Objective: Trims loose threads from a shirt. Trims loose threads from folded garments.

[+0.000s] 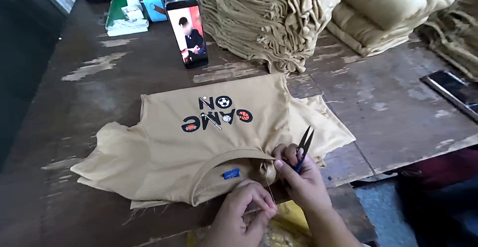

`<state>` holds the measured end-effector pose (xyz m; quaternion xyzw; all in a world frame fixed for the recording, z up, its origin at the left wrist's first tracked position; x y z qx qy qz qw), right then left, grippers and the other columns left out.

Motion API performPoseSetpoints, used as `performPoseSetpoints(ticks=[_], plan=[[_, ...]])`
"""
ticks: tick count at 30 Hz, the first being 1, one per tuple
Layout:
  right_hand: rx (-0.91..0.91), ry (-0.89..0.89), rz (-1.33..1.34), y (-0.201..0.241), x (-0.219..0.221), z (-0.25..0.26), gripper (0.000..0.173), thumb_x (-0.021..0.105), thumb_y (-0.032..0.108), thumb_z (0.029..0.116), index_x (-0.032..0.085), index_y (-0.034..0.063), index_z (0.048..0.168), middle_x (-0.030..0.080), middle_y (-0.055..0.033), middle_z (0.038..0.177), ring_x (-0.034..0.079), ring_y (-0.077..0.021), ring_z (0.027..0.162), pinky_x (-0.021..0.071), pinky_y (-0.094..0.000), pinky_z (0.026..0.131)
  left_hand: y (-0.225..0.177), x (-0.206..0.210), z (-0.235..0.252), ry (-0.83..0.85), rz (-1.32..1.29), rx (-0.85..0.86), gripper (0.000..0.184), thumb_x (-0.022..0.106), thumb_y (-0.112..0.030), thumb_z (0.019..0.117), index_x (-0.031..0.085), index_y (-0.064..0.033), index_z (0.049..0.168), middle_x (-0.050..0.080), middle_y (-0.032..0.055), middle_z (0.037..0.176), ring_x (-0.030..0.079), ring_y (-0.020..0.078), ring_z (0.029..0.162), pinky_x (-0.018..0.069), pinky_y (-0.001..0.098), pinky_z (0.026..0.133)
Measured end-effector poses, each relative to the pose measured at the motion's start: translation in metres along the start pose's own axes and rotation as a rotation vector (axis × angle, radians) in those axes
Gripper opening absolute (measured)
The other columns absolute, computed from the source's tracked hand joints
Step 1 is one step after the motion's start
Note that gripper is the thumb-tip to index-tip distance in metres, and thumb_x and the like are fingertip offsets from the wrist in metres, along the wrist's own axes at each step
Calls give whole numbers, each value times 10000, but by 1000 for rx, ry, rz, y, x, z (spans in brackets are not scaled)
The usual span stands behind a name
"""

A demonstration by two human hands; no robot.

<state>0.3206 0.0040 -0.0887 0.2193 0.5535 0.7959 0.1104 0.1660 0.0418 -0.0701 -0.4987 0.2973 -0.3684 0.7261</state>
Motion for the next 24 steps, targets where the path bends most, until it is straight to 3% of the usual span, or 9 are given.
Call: performPoseSetpoints(ticks=[2, 4, 7, 13, 16, 18, 19, 22, 24], plan=[[-87, 63, -335, 12, -5, -1, 91, 598, 106, 986, 539, 90, 919, 597, 15, 961, 567, 24, 803, 492, -123, 688, -4, 3, -2, -12, -100, -5, 116, 618, -168, 1024, 560, -72, 998, 651, 45, 1001, 652, 83, 1027, 547, 240, 931], [-157, 147, -651, 25, -13, -5, 258, 619, 256, 1014, 549, 40, 890, 545, -24, 811, 503, -6, 705, 436, -145, 630, -7, 3, -3, -50, -142, -4, 108, 622, -167, 1023, 570, -72, 1015, 658, 36, 1000, 658, 64, 991, 553, 217, 894], [-180, 313, -955, 38, -21, -14, 477, 576, 518, 1012, 567, 76, 833, 489, -5, 660, 451, -55, 565, 389, -211, 508, -10, 0, -5, -94, -117, 14, 107, 652, -154, 1004, 583, -73, 1017, 677, 30, 989, 668, 55, 969, 560, 200, 861], [-270, 387, -1230, 28, -4, -30, 507, 445, 529, 1048, 622, 114, 818, 582, -29, 671, 555, -168, 515, 435, -325, 426, -17, -2, -2, -80, -12, 48, 99, 675, -139, 988, 609, -66, 976, 702, 32, 976, 665, 67, 970, 545, 193, 841], [-260, 336, -1260, 22, 4, -29, 525, 412, 509, 1056, 601, 111, 769, 565, -33, 622, 546, -180, 474, 411, -342, 390, -27, 5, -8, 150, 409, -74, 141, 700, -207, 951, 717, -78, 897, 723, 21, 830, 683, 130, 823, 553, 294, 789], [-249, 281, -1218, 27, 9, -25, 534, 420, 523, 1056, 599, 97, 788, 539, -32, 606, 524, -162, 472, 405, -323, 398, -31, 10, -22, 411, 740, -242, 211, 690, -301, 953, 759, -105, 994, 747, 71, 854, 731, 270, 842, 572, 489, 772], [-243, 247, -1185, 31, 10, -22, 524, 444, 527, 1051, 594, 89, 805, 532, -34, 615, 515, -151, 486, 414, -310, 417, -33, 6, -26, 450, 797, -287, 235, 693, -319, 950, 769, -117, 1043, 753, 80, 909, 729, 299, 897, 567, 521, 781], [-276, 167, -1053, 33, 19, -11, 452, 570, 476, 1019, 596, 53, 861, 557, -60, 711, 510, -127, 578, 431, -269, 507, -49, -27, -24, 141, 852, -224, 262, 648, -373, 975, 769, -146, 1023, 742, 19, 910, 706, 203, 880, 571, 409, 772], [-328, 154, -1015, 26, 30, -6, 302, 649, 336, 968, 621, 45, 894, 614, -75, 774, 555, -140, 649, 480, -269, 585, -51, -59, -25, -171, 962, -246, 318, 672, -392, 948, 768, -99, 1027, 730, 56, 928, 700, 194, 853, 588, 372, 750]])
Point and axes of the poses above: each hand's wrist, its own z-axis towards the middle knuckle, its own x-axis out of the palm, y = z × x, the point moved 8 cm from there along z, towards the middle knuckle
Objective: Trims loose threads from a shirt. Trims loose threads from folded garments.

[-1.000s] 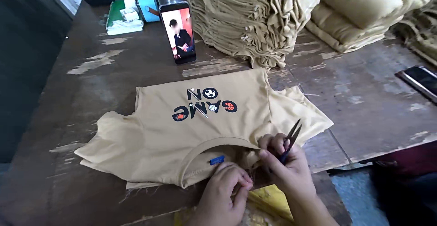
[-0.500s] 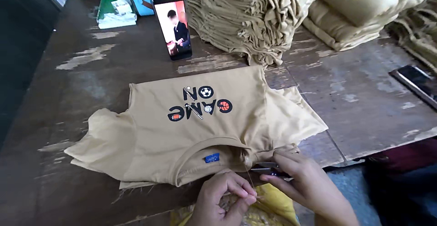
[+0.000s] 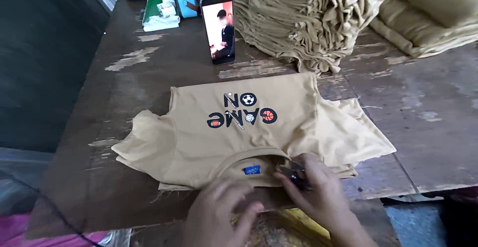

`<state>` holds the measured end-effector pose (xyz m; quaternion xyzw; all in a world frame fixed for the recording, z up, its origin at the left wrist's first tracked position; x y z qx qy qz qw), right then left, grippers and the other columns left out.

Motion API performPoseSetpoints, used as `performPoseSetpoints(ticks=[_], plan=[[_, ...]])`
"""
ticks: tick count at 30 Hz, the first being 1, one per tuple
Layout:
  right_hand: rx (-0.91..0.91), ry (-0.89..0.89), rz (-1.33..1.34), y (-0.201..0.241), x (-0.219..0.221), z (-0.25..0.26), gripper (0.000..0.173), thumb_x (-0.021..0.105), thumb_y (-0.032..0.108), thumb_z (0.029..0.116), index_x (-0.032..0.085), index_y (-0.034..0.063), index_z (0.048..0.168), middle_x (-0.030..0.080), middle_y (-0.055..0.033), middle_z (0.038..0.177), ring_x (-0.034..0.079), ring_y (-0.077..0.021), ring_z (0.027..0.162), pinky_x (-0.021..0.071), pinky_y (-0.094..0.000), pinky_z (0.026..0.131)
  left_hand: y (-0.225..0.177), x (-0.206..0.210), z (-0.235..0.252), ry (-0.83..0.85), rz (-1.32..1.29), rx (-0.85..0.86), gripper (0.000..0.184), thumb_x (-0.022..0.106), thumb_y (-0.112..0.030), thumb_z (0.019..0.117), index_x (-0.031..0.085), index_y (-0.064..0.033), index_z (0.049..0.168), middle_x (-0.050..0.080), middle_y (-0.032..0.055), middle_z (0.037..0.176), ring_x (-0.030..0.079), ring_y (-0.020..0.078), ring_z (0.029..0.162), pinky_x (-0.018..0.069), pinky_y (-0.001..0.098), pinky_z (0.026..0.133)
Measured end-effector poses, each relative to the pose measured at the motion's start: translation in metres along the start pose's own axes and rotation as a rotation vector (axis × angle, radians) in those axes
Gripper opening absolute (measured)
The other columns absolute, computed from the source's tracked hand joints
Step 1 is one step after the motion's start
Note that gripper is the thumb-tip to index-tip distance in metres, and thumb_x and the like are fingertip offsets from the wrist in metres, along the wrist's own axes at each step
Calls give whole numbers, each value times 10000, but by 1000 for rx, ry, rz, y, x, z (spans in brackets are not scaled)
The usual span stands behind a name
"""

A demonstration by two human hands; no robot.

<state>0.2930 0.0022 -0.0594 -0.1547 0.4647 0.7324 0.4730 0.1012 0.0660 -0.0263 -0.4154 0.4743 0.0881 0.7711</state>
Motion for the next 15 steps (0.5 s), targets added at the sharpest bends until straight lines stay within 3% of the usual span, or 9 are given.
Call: performPoseSetpoints(ticks=[2, 4, 7, 9, 11, 12, 14, 15], plan=[[-39, -56, -5, 5, 4, 2, 140, 633, 201, 922, 600, 73, 874, 608, -61, 790, 564, -162, 734, 477, -288, 675, 31, -8, 1, -163, 150, -182, 404, 685, -389, 922, 735, -37, 1114, 699, 139, 989, 687, 275, 854, 586, 429, 720], [-71, -146, -18, 10, -7, 1, 80, 611, 153, 896, 559, 104, 860, 574, -45, 789, 542, -176, 808, 430, -312, 765, 57, -8, -3, -169, 207, -301, 402, 675, -328, 886, 710, -22, 1144, 682, 140, 942, 670, 281, 792, 573, 442, 670], [-133, -163, -69, 14, -16, -3, 78, 563, 157, 899, 490, 152, 871, 568, -40, 880, 522, -197, 918, 374, -335, 854, 66, -15, -11, -227, 102, -282, 284, 580, -207, 871, 735, -46, 1047, 584, -13, 683, 501, 41, 551, 428, 191, 506], [-160, -42, -89, 13, -4, -10, 51, 562, 191, 919, 524, 160, 905, 616, -55, 956, 559, -233, 951, 408, -386, 847, 63, -23, -11, -344, -43, -216, 250, 576, -176, 962, 737, -8, 1053, 682, 35, 833, 579, -27, 668, 486, 109, 612], [-168, 98, -117, 8, 14, -15, 70, 571, 221, 894, 583, 154, 909, 667, -56, 954, 618, -257, 932, 468, -427, 770, 68, -26, -9, -473, -263, -149, 238, 578, -127, 1000, 713, 40, 1102, 703, 70, 1038, 660, -10, 911, 557, 137, 797], [-159, 147, -118, 6, 20, -17, 90, 571, 231, 887, 600, 148, 905, 674, -53, 941, 626, -256, 927, 473, -430, 758, 72, -26, -7, -512, -429, -139, 214, 578, -91, 1002, 697, 35, 1128, 702, 30, 1096, 667, -1, 979, 572, 168, 840], [-133, 165, -109, 5, 20, -17, 143, 608, 288, 904, 609, 145, 908, 649, -27, 860, 610, -229, 886, 456, -412, 762, 85, -15, -4, -499, -798, -222, 197, 547, -82, 1021, 684, -95, 1162, 711, -71, 1115, 687, 31, 986, 599, 240, 839], [-127, 155, -103, 7, 18, -14, 201, 639, 341, 931, 606, 144, 907, 636, -18, 824, 600, -216, 858, 446, -402, 764, 89, -9, -2, -478, -963, -278, 193, 536, -94, 1030, 683, -131, 1150, 723, -65, 1084, 706, 64, 947, 616, 278, 818]])
Point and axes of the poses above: each hand's wrist, its own z-axis towards the middle knuckle, its own x-axis out of the palm, y = z × x, the point moved 8 cm from there along z, towards the middle knuckle
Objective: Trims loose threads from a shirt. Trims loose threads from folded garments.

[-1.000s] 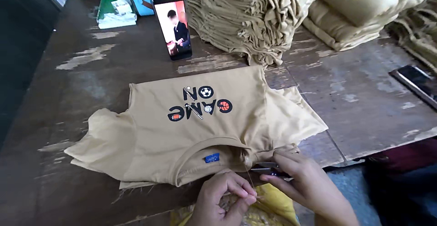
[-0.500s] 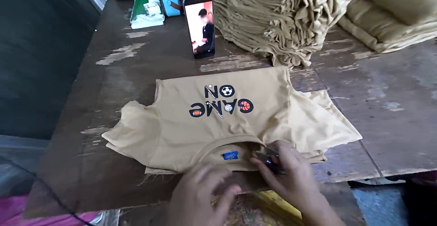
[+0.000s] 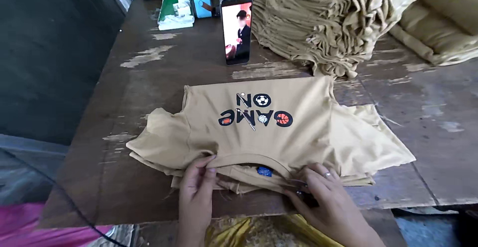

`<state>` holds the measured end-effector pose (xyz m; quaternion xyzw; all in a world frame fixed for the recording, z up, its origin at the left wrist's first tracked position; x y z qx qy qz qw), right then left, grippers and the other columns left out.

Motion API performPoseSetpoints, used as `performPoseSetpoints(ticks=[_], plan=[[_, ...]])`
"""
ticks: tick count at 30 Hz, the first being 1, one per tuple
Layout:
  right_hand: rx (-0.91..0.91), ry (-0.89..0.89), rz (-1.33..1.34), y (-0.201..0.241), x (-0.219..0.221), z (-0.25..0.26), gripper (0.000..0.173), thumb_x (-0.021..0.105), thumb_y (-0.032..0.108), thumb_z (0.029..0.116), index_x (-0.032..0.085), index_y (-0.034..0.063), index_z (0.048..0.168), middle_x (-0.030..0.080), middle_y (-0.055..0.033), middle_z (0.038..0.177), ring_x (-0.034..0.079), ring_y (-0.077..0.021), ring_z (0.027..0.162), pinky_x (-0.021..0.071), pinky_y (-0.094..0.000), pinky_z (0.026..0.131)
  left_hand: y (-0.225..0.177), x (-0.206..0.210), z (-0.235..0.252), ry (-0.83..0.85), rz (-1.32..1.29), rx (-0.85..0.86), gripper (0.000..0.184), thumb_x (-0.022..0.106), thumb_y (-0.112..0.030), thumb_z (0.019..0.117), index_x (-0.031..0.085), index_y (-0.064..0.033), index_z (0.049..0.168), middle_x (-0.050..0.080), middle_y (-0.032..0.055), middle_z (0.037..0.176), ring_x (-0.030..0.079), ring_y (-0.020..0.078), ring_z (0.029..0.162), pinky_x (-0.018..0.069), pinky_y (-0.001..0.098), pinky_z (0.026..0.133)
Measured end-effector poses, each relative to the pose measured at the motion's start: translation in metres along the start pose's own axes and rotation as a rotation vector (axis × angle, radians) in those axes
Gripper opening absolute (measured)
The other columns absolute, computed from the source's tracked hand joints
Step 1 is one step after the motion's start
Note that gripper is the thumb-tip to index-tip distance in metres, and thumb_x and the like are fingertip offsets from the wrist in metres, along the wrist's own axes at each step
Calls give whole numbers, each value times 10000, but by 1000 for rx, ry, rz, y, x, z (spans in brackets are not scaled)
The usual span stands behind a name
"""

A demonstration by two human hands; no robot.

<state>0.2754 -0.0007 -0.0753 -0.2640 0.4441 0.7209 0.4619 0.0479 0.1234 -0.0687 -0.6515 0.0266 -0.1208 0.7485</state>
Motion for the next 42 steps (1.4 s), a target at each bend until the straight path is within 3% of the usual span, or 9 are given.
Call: performPoseSetpoints(ticks=[4, 7, 11, 14, 20, 24, 32, 39, 42], plan=[[-53, -81, 135, 19, -8, 16, 245, 671, 346, 959, 554, 137, 907, 587, -10, 787, 562, -169, 829, 431, -325, 774, 9, 8, 2, 36, -310, -196, 220, 555, -70, 1014, 587, -71, 1231, 733, 40, 1074, 741, 146, 895, 639, 328, 774], [-104, -87, 487, 42, 0, 33, 228, 681, 250, 982, 528, 86, 1026, 664, -63, 1020, 650, -114, 949, 552, -230, 833, 9, 11, 0, 82, -357, -205, 353, 620, -101, 1004, 531, -115, 1346, 748, 28, 1107, 752, 161, 940, 640, 343, 813], [-118, -110, 660, 64, 20, 58, 298, 667, 232, 1001, 487, 40, 1140, 677, -139, 1274, 665, -160, 1160, 554, -275, 956, 10, 7, -7, 86, -247, -98, 201, 663, -220, 989, 744, -240, 1172, 757, -42, 1066, 722, 75, 947, 607, 269, 840], [-103, -85, 669, 74, 33, 69, 342, 660, 237, 1000, 533, 0, 1212, 698, -148, 1232, 662, -174, 1141, 540, -296, 979, 9, 5, -12, 107, -130, -12, 190, 617, -219, 1020, 762, -242, 1140, 748, -64, 1102, 700, 50, 991, 582, 247, 884], [-116, -201, 559, 77, 34, 71, 204, 699, 187, 962, 649, 73, 1124, 741, -38, 1029, 673, -127, 974, 536, -289, 886, 6, 5, -20, 124, -121, 5, 231, 611, -322, 1014, 759, -252, 1177, 754, -75, 1111, 704, 39, 1003, 577, 242, 896], [-150, -273, 548, 73, 23, 65, 126, 710, 120, 953, 601, 60, 968, 734, -47, 919, 697, -113, 914, 565, -217, 859, 7, 4, -24, 109, -89, 15, 231, 630, -320, 1004, 740, -254, 1195, 745, -105, 1040, 691, 0, 929, 573, 204, 846], [-200, -100, 602, 78, 17, 56, 93, 607, 130, 984, 521, 96, 977, 688, -62, 964, 657, -137, 872, 537, -254, 796, -3, 17, -24, 120, -63, 130, 459, 784, -59, 858, 692, -238, 1271, 716, -124, 1171, 688, 12, 1027, 580, 212, 908], [-265, 133, 813, 73, 22, 46, 87, 617, 138, 982, 586, 62, 951, 680, -79, 894, 651, -157, 874, 533, -276, 863, 3, 17, -25, -3, -3, 124, 237, 787, -120, 878, 778, -260, 1069, 713, -125, 1086, 677, -15, 957, 583, 156, 822], [-129, 115, 691, 55, 26, 45, 285, 631, 314, 1010, 566, 49, 928, 578, -60, 776, 565, -116, 719, 498, -230, 692, 5, 16, -24, 41, -46, 138, 134, 736, -191, 935, 772, -254, 1047, 710, -119, 1087, 666, -13, 978, 568, 156, 838]])
Point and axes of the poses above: each hand's wrist, its own z-axis towards the middle knuckle, its own x-axis out of the palm, y = z × x, the point moved 8 cm from there along z, towards the middle knuckle
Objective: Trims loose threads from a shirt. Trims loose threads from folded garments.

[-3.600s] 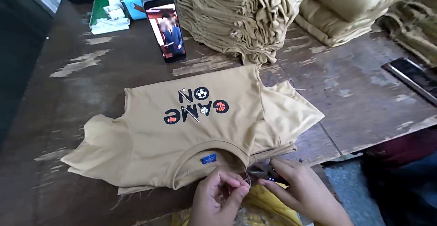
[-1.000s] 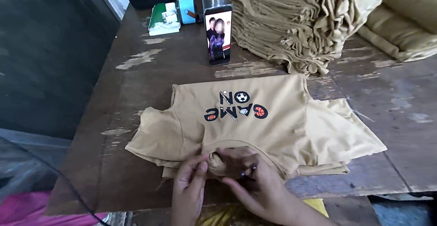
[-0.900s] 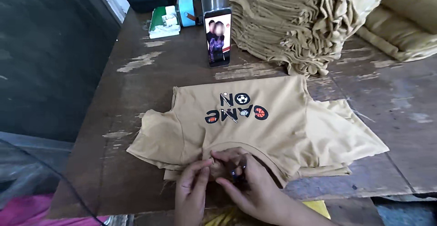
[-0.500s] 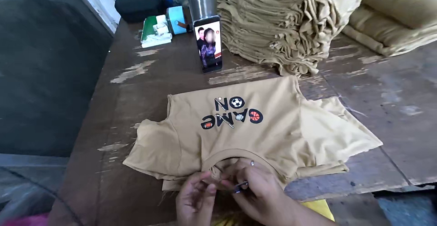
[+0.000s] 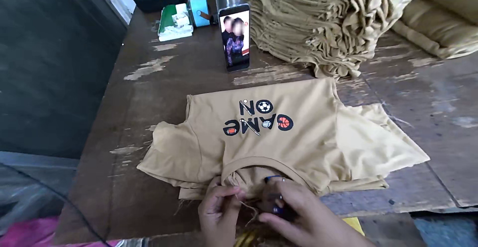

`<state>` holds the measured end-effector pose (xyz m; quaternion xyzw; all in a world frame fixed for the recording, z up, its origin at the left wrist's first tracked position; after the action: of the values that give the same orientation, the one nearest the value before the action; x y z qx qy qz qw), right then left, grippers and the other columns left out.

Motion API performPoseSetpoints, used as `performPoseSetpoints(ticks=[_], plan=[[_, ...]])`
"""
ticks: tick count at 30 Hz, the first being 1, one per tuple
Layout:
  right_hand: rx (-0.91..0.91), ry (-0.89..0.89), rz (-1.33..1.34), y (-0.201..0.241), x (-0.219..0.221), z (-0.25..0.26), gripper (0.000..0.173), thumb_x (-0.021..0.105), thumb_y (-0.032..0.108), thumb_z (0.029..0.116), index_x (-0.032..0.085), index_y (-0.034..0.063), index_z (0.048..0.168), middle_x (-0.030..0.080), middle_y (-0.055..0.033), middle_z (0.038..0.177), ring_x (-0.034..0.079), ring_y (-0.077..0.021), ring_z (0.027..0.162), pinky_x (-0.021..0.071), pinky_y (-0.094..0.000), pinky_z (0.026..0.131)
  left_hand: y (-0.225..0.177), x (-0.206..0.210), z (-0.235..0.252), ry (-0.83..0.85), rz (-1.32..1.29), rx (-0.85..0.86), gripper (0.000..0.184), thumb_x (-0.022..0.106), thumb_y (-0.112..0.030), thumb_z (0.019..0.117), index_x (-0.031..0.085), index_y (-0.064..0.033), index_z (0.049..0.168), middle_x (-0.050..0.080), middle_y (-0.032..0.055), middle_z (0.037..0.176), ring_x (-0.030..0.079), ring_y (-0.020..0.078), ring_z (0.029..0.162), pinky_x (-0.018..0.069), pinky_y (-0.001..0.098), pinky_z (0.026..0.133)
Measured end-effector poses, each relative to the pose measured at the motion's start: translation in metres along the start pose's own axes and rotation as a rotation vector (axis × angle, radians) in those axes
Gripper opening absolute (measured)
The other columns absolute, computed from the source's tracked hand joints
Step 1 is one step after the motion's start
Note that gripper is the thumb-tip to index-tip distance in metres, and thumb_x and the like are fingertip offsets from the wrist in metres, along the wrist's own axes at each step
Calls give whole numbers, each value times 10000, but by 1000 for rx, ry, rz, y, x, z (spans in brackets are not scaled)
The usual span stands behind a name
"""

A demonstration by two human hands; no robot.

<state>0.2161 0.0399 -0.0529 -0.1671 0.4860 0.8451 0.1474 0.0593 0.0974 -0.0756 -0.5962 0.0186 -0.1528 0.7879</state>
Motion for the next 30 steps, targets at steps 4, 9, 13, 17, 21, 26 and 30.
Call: performPoseSetpoints(ticks=[4, 9, 13, 17, 21, 26, 30], plan=[[101, -19, -372, -14, -2, -1, 430, 509, 484, 1035, 573, 107, 838, 486, 3, 612, 496, -120, 529, 421, -274, 483, 1, -1, 0, 42, -99, -44, 105, 709, -241, 954, 761, -242, 1045, 707, -112, 1114, 664, -22, 980, 563, 152, 832], [57, 5, -536, -9, 8, 5, 481, 408, 510, 1052, 579, 129, 814, 494, 12, 577, 524, -153, 502, 412, -313, 451, 3, -3, -2, 77, -164, -63, 127, 721, -273, 943, 760, -266, 1063, 703, -114, 1151, 652, 0, 1062, 547, 187, 915], [47, -3, -587, -7, 15, 10, 504, 355, 500, 1067, 596, 131, 821, 526, 6, 575, 562, -167, 507, 428, -329, 444, 2, -3, -1, 98, -140, -39, 119, 712, -309, 949, 761, -268, 1049, 711, -122, 1110, 644, -3, 1070, 531, 182, 925], [49, -3, -585, -8, 17, 10, 485, 348, 452, 1077, 586, 142, 790, 495, 15, 551, 538, -158, 483, 404, -322, 431, 1, -6, -3, 91, -104, -44, 113, 719, -337, 944, 768, -275, 1024, 714, -120, 1123, 644, 12, 1089, 534, 198, 935], [85, -34, -456, -7, 9, 9, 485, 357, 462, 1080, 583, 121, 821, 483, 11, 562, 513, -135, 485, 406, -301, 439, -1, -8, -4, 83, -108, -56, 116, 696, -330, 959, 752, -266, 1039, 700, -114, 1151, 649, 14, 1076, 548, 214, 928], [-4, -210, -145, 4, 6, 10, 313, 671, 337, 994, 566, 43, 1009, 662, -122, 1082, 649, -137, 993, 552, -234, 859, -10, -11, -7, 44, 9, -117, 80, 625, -303, 1011, 665, -261, 1067, 704, -105, 1144, 675, 2, 1002, 574, 200, 858], [-33, -245, 10, 2, 17, 13, 179, 659, 136, 953, 524, 45, 1028, 684, -111, 1059, 670, -93, 962, 558, -191, 833, -47, -6, -7, 193, 281, -5, 83, 549, -261, 1061, 612, -224, 1101, 696, -89, 1262, 696, 43, 1090, 599, 230, 892]])
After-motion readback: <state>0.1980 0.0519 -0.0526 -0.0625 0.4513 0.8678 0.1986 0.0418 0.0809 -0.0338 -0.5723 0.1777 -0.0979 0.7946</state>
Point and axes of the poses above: each hand's wrist, its own z-axis towards the middle knuckle, its own x-axis out of the palm, y = z × x, the point moved 8 cm from there along z, towards the middle knuckle
